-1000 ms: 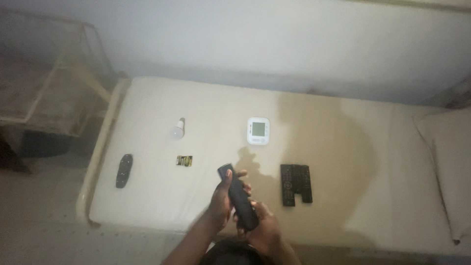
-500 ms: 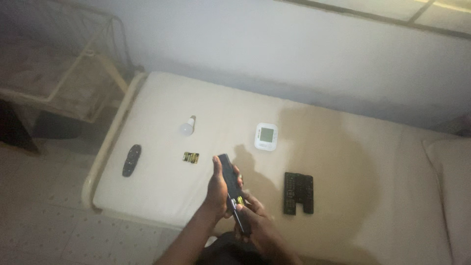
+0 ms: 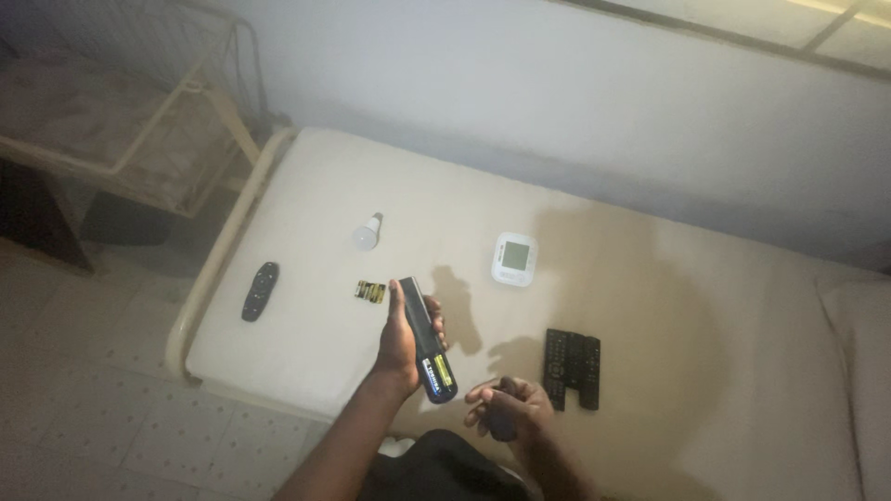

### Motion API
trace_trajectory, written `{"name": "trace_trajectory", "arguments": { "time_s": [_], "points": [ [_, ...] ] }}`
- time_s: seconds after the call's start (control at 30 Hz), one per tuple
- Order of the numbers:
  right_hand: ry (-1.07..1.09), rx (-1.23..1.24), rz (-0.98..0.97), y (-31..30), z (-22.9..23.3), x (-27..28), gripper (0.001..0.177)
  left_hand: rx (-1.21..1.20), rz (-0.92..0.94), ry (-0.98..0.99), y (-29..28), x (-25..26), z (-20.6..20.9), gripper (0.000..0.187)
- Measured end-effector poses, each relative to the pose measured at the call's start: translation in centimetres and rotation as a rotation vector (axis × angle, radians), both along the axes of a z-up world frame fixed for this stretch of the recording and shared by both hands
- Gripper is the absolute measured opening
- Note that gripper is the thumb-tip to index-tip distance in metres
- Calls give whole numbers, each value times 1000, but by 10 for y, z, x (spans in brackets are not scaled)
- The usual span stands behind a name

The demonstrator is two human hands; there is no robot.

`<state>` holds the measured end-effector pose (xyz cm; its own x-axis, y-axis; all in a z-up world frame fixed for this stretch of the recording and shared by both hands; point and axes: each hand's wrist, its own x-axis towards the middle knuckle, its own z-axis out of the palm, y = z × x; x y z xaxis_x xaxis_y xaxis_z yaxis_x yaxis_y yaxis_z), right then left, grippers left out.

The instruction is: The person removes batteries from several remote controls and places them on a bed, then inserts batteries into the same remotes and closes the battery compartments. The person handles multiple remote controls and batteries one at a time.

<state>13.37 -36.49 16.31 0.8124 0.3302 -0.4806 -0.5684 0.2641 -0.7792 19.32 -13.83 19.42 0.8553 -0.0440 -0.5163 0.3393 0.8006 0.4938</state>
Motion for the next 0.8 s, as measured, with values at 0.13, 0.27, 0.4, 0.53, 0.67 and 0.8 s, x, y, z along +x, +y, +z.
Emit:
{"name": "trace_trajectory", "arguments": {
  "time_s": [0.13,0.27,0.4,0.53,0.67,0.8],
  "points": [
    [-77,-354,26,16,41,7,30,-41,-109,35,-4,-4,0,72],
    [-629,-702,270,33,78,-5,26,-88,-217,69,-4,-9,1,74],
    [-519,-780,418,46,96,-6,29,-103,-259,47,-4,-13,4,72],
    [-542,-871,470,48,96,-2,31,-104,-290,3,-4,-14,3,72],
    [-1011,-631,296,47,93,-6,44,-65,-315,-30,-6,-15,-2,72],
    [-598,-744,386,51,95,-8,44,-27,-325,-1,-7,-16,-2,73]
  ]
}}
